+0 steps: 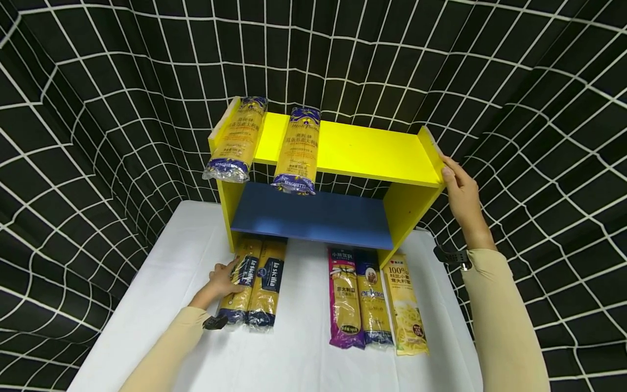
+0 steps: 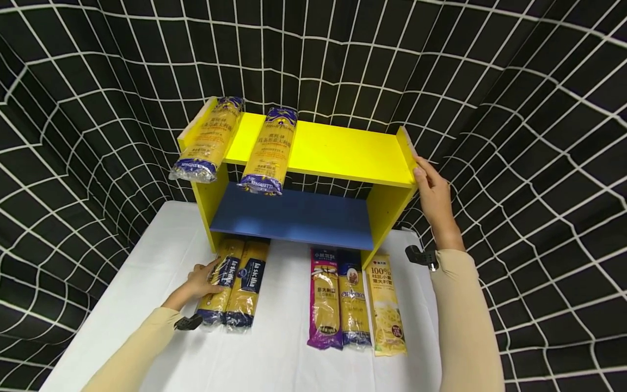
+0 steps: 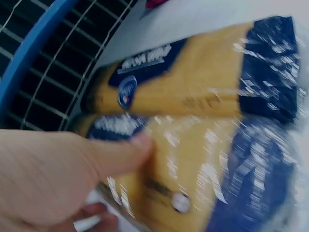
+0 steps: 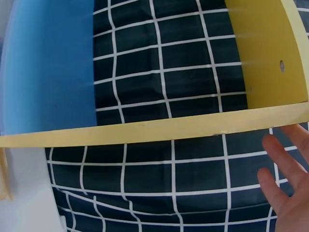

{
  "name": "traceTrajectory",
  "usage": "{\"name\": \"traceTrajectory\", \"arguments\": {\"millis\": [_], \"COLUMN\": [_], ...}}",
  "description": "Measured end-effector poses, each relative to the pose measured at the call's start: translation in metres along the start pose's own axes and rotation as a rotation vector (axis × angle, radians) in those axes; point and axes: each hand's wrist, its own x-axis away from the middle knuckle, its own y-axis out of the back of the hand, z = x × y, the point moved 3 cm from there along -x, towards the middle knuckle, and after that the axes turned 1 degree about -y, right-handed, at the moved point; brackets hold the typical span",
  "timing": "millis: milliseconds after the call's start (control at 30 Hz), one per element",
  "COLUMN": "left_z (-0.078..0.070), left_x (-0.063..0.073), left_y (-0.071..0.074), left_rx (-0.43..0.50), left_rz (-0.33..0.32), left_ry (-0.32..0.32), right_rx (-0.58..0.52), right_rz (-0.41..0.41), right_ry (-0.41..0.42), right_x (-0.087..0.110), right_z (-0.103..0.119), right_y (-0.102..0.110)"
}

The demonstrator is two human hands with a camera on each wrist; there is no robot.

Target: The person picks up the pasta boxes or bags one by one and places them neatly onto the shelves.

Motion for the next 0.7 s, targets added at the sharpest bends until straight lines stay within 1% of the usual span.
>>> {"name": "traceTrajectory", "arguments": {"millis": [33, 100, 200, 267, 433, 600, 667, 700], "left_z": [-0.005, -0.011, -0.018, -0.02, -0.023, -0.026, -0.026, -0.025], "left_x": [-0.001, -0.004, -0.009, -0.013, -0.019, -0.019, -0.02, -0.021], "left_y": [0.001, 0.002, 0.001, -0.001, -0.002, 0.004, 0.006, 0.007], "left_rx": [-0.019, -0.051, -0.068, -0.081, -0.069, 0.027, 0.044, 0.039], "left_rz": [0.023, 0.053, 0.082, 0.09, 0.11, 0.189, 0.212, 0.218], "left_ry": [0.03, 0.066, 0.09, 0.061, -0.024, 0.013, 0.016, 0.003], "right_rx": [0.005, 0.013, 0.023, 0.023, 0.011, -0.003, -0.006, -0.004], "right_rz": [-0.002, -0.004, -0.003, 0.0, 0.002, 0.017, 0.02, 0.017], "right_ry": [0.002, 0.006, 0.01, 0.004, -0.016, -0.033, -0.035, -0.034], "right_x": [0.0, 0.0, -0.001, -0.001, 0.0, 0.0, -0.001, 0.0], "right_z": [0.0, 0.0, 0.0, 0.0, 0.002, 0.002, 0.002, 0.002], "right_y": [0.0, 0.0, 0.0, 0.001, 0.003, 0.002, 0.001, 0.002]}}
